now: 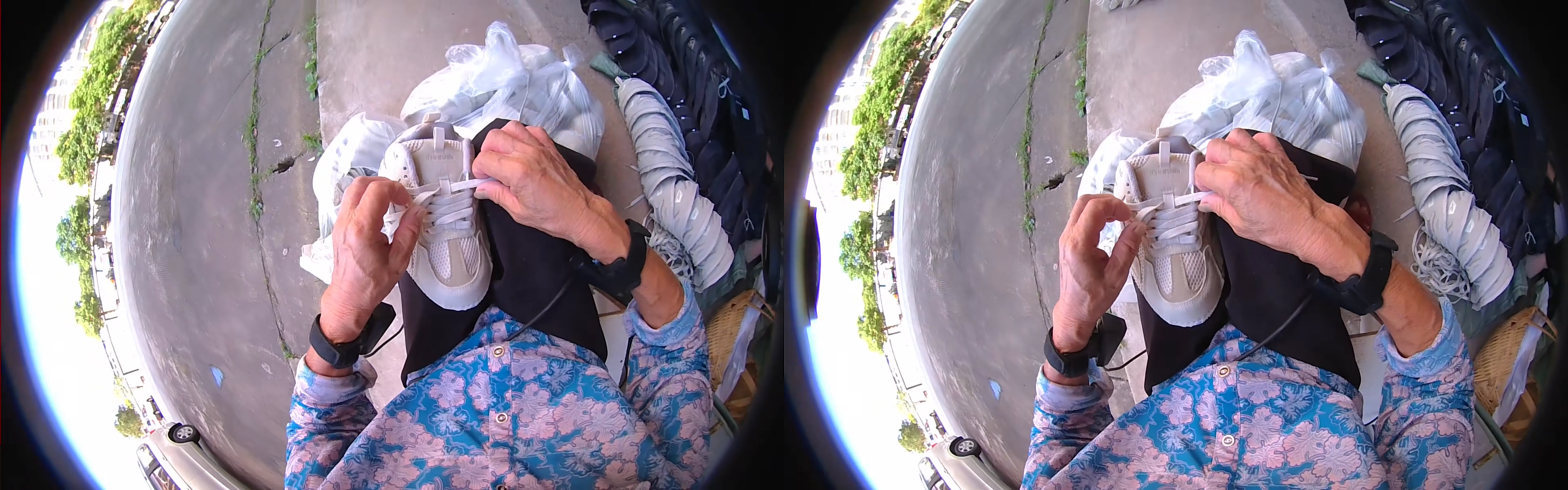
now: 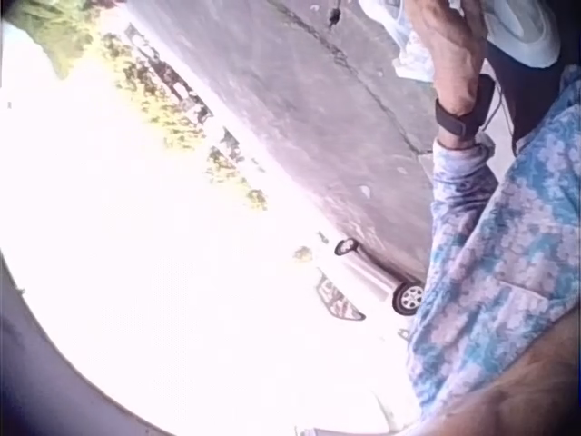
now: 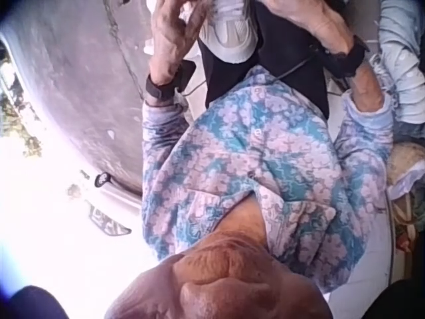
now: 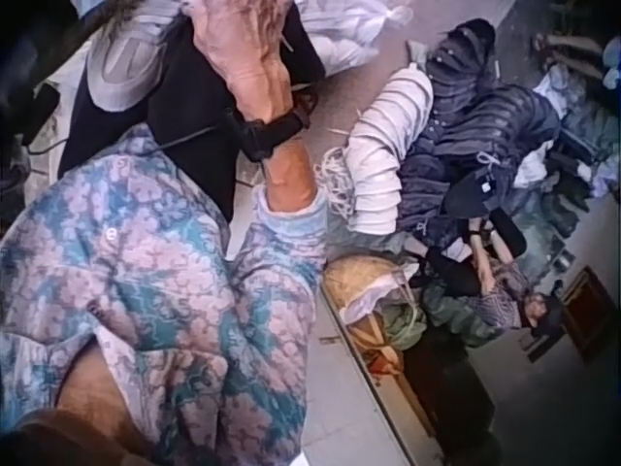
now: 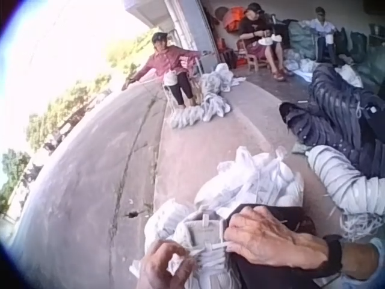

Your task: Lacing a white sneaker by hand.

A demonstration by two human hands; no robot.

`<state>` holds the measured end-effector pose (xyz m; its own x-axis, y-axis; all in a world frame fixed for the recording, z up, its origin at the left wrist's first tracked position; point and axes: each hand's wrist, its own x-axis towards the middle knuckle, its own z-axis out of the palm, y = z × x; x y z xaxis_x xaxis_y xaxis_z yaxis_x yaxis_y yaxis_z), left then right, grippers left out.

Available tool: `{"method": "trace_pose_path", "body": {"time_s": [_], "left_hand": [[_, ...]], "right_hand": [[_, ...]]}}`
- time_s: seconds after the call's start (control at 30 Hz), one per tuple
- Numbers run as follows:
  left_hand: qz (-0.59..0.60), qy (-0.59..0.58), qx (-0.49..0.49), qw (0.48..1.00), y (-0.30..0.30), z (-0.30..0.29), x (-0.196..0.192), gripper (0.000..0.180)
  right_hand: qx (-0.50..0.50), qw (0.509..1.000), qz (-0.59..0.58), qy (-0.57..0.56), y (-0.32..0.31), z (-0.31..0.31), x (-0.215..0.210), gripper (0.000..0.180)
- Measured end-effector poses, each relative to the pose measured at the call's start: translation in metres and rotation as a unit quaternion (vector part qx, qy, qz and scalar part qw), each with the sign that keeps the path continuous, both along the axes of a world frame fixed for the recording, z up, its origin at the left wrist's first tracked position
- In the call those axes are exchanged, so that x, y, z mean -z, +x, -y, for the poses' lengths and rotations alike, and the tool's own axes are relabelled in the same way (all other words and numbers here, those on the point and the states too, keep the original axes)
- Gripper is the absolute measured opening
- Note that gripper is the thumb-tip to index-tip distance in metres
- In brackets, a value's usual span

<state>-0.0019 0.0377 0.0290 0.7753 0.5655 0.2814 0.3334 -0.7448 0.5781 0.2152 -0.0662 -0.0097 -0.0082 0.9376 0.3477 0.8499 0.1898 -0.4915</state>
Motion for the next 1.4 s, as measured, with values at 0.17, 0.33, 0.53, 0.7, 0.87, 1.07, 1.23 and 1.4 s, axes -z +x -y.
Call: {"method": "trace_pose_path", "body": {"time_s": [0.17, 0.33, 0.53, 0.7, 0.87, 1.07, 1.23, 1.4], "left_hand": [[0.013, 0.014, -0.004, 1.000, 0.007, 0.004, 0.003, 0.020], [-0.009, 0.075, 0.015, 0.997, 0.011, 0.001, 0.007, 0.022], [-0.036, 0.125, 0.008, 0.992, 0.021, 0.001, 0.001, 0.011], [-0.122, 0.085, 0.028, 0.988, 0.013, -0.003, -0.017, 0.024], [-0.147, -0.150, 0.066, 0.975, -0.013, -0.012, -0.045, 0.037], [-0.004, -0.381, 0.017, 0.924, -0.047, -0.017, -0.061, 0.035], [0.099, -0.452, 0.059, 0.885, -0.036, -0.013, -0.038, 0.025], [0.097, -0.422, 0.088, 0.897, -0.019, -0.015, -0.037, 0.025]], "right_hand": [[-0.004, 1.000, -0.010, 0.002, 0.008, 0.005, -0.005, 0.012], [0.050, 0.998, -0.039, -0.001, 0.044, 0.028, -0.004, 0.014], [0.045, 0.998, -0.042, 0.010, 0.034, 0.031, -0.006, 0.013], [0.052, 0.996, -0.069, 0.005, 0.047, 0.042, -0.005, 0.016], [0.086, 0.992, -0.081, -0.038, 0.071, 0.063, -0.002, 0.015], [0.085, 0.995, -0.046, -0.001, 0.061, 0.049, 0.001, 0.018], [0.014, 0.998, -0.056, 0.035, 0.025, 0.011, -0.005, 0.022], [-0.026, 1.000, -0.015, -0.004, 0.010, 0.001, 0.000, 0.013]]}}
